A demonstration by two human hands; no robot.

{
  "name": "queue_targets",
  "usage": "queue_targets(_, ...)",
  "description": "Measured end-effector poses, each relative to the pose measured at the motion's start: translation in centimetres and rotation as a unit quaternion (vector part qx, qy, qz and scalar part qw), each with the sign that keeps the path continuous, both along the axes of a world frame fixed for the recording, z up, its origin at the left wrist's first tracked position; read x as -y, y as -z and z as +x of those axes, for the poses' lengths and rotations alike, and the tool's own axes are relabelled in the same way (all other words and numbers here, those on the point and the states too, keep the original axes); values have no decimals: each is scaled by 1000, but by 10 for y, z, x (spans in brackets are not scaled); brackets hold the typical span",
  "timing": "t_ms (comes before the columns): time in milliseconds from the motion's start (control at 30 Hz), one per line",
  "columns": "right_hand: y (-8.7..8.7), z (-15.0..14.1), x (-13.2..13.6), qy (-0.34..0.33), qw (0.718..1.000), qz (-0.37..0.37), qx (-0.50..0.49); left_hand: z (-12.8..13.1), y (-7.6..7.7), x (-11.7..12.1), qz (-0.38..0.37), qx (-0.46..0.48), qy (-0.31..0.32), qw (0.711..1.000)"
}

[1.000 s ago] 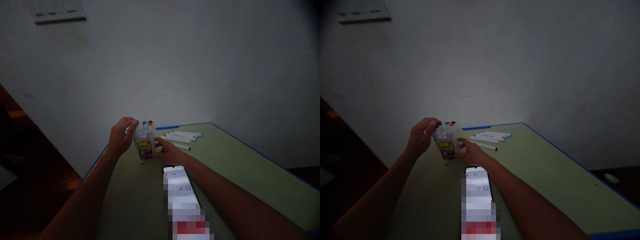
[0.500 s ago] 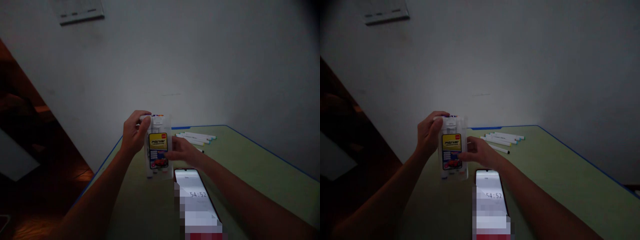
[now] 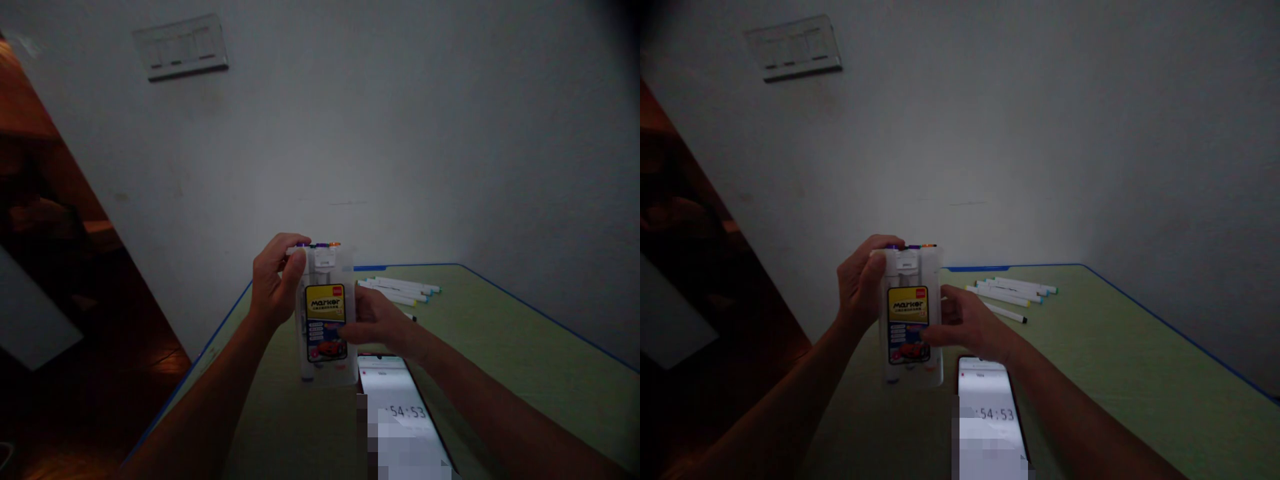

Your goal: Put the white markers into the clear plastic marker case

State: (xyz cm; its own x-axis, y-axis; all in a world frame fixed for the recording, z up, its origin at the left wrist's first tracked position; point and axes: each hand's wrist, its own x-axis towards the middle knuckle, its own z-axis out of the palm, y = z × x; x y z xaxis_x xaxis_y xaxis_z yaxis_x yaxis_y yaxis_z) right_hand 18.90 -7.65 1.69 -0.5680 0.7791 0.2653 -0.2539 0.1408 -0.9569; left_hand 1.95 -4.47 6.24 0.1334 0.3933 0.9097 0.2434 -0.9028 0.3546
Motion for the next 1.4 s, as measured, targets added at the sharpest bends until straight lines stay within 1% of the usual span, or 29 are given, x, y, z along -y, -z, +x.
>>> queue_targets(133,-1,-1,0,2,1000,-8,4,-1,1,-1,2,0,1,1000)
queue_targets(667,-2,0,0,-12,1000,6,2,-2,1,0,-7,6,4,1000)
queue_targets(800,-2,0,0,-12,1000,3,-2,-1,1,0,2,3,2,1000)
queue_targets(933,-1,0,0,-6,1000,0,0,-1,1,0,1,6,15,1000)
queue_targets(1100,1,0,-3,-24,1000,4,-11,-1,1,0,22,5,22,999)
queue_targets(1233,1,1,-3,-14,1000,3,-4,-1,0,0,7,9,23,1000)
queue_targets(1400,0,1,-2,-23,1000,1,-6,0,0,1,0,12,20,1000)
